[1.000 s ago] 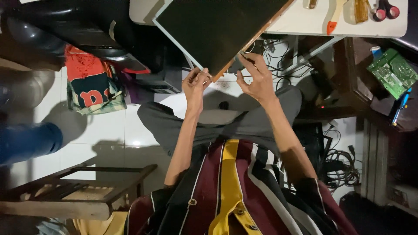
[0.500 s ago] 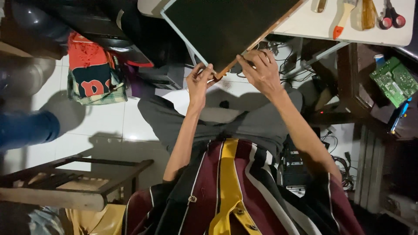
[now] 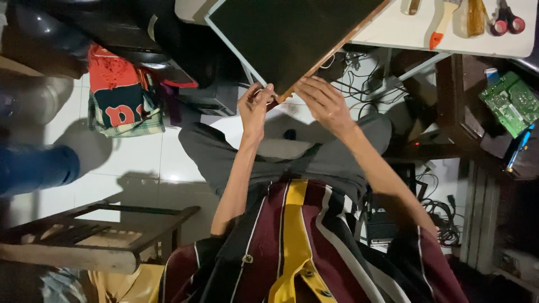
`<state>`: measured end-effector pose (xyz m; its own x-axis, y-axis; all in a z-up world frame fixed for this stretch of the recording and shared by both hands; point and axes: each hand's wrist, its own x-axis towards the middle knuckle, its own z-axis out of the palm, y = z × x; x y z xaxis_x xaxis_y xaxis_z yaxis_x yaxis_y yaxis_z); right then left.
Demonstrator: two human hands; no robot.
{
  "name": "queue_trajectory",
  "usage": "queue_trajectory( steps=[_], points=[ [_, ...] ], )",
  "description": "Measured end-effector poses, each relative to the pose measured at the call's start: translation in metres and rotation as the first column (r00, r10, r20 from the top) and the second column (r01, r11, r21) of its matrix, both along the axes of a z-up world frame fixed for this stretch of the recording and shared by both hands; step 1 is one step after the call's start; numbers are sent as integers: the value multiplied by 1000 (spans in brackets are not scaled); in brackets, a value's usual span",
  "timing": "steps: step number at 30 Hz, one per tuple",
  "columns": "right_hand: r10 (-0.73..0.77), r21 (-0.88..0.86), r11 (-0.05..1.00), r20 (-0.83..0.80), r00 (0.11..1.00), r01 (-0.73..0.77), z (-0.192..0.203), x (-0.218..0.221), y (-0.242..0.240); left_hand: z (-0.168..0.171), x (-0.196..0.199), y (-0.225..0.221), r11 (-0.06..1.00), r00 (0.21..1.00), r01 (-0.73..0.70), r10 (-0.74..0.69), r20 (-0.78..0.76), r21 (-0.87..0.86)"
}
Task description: Sanding the edges of a computer monitor frame using sandpaper on a workbench.
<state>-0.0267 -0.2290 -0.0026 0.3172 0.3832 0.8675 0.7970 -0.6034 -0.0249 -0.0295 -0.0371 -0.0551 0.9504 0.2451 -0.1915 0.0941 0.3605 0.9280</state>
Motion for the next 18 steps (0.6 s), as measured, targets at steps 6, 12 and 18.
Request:
queue_trajectory(
  steps=[6,12,18],
  points=[
    [-99,4,995,-27,995,99,-20,4,5,-20,5,-2,999,1000,-17,16,10,49],
    [-106,-53,993,-83,991,102,-5,-2,5,-6,2,2,999,998,-15,17,-63,40],
    [-67,81,993,-192,979,84,-31,-13,26,1,0,0,998,997,-51,53,-51,26]
  ],
)
